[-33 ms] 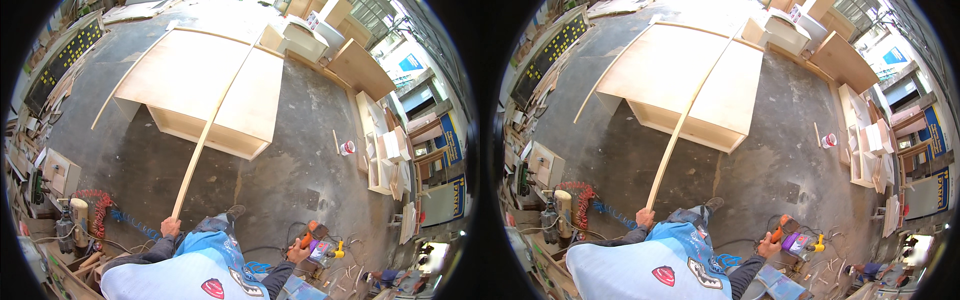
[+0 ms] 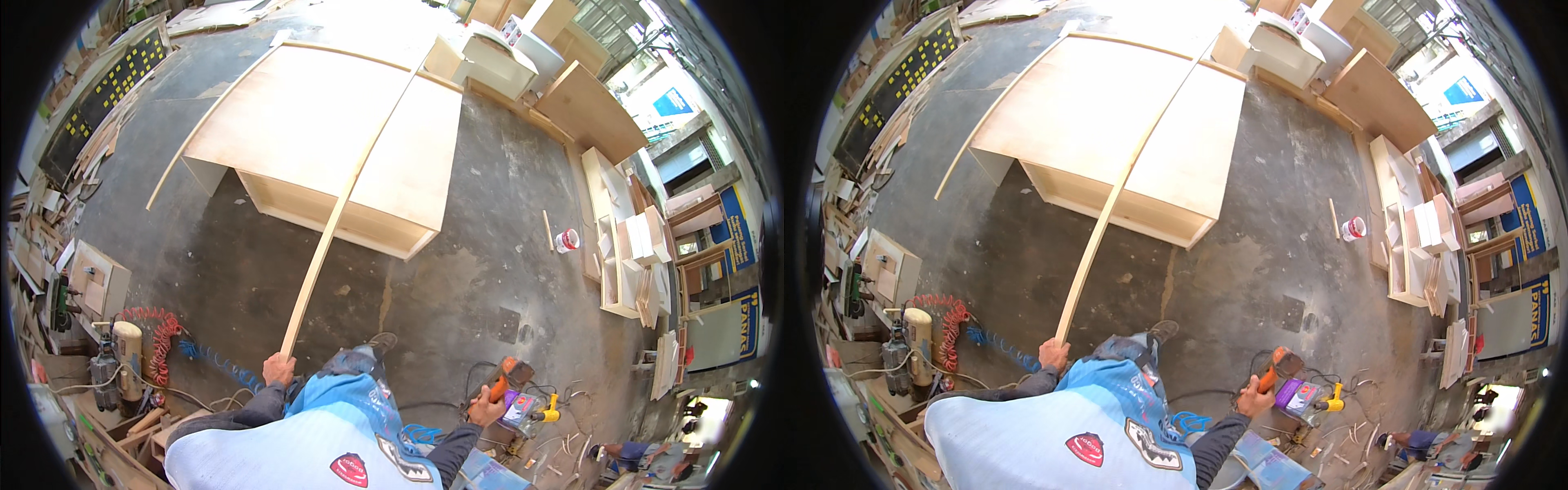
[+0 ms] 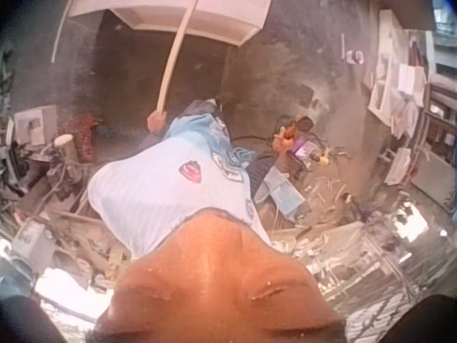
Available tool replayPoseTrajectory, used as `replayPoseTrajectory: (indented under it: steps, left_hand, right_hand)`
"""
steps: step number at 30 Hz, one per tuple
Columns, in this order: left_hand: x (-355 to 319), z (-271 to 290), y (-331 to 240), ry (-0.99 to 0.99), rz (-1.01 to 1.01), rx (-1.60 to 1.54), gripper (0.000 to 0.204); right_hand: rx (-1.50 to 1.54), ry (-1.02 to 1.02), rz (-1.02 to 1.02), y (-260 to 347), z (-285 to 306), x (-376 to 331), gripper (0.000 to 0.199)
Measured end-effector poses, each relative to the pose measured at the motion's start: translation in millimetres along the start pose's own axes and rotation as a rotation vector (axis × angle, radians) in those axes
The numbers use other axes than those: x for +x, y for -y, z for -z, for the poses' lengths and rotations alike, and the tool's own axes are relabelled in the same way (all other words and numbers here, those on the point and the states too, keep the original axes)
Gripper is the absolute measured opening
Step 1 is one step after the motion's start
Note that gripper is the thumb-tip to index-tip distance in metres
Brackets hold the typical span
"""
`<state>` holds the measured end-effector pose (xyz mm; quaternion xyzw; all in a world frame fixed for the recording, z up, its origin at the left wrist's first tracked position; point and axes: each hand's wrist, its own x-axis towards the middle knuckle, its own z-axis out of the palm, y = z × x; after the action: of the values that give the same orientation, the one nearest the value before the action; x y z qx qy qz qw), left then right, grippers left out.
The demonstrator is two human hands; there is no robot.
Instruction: The person attaches thin wooden strips to a large plywood panel using a pneumatic nail gun, then walks across the workshop to pick up more wooden strips from a pile.
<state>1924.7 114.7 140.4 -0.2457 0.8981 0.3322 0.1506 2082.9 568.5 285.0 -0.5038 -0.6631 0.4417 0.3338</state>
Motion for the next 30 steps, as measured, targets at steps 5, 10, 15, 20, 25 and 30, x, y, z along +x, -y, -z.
replayPoseTrajectory:
  steps: [5, 10, 15, 20, 25, 30]
  left_hand:
    - [-19, -55, -22, -0.016, 0.008, 0.18, 0.038]
    - [-11, -104, -41, 0.098, -0.007, 0.284, 0.045]
    - [0, -164, -55, -0.012, 0.263, 0.284, 0.037]
    - [1, -214, -60, -0.111, 0.329, 0.308, 0.034]
    - [-21, -201, -48, -0.127, 0.214, 0.387, 0.033]
    - [0, -228, -39, -0.065, 0.143, 0.416, 0.035]
  right_hand:
    - [-0.262, 0.034, -0.058, -11, -4, 101, 0.036]
    - [-0.498, -0.08, 0.156, -103, 12, 206, 0.035]
    - [-0.584, -0.088, 0.264, -144, -17, 278, 0.041]
    - [-0.739, 0.161, -0.063, -249, -26, 344, 0.037]
    - [-0.25, 0.472, -0.627, -340, -62, 376, 0.025]
    - [-0.455, 0.443, -0.38, -481, -74, 408, 0.026]
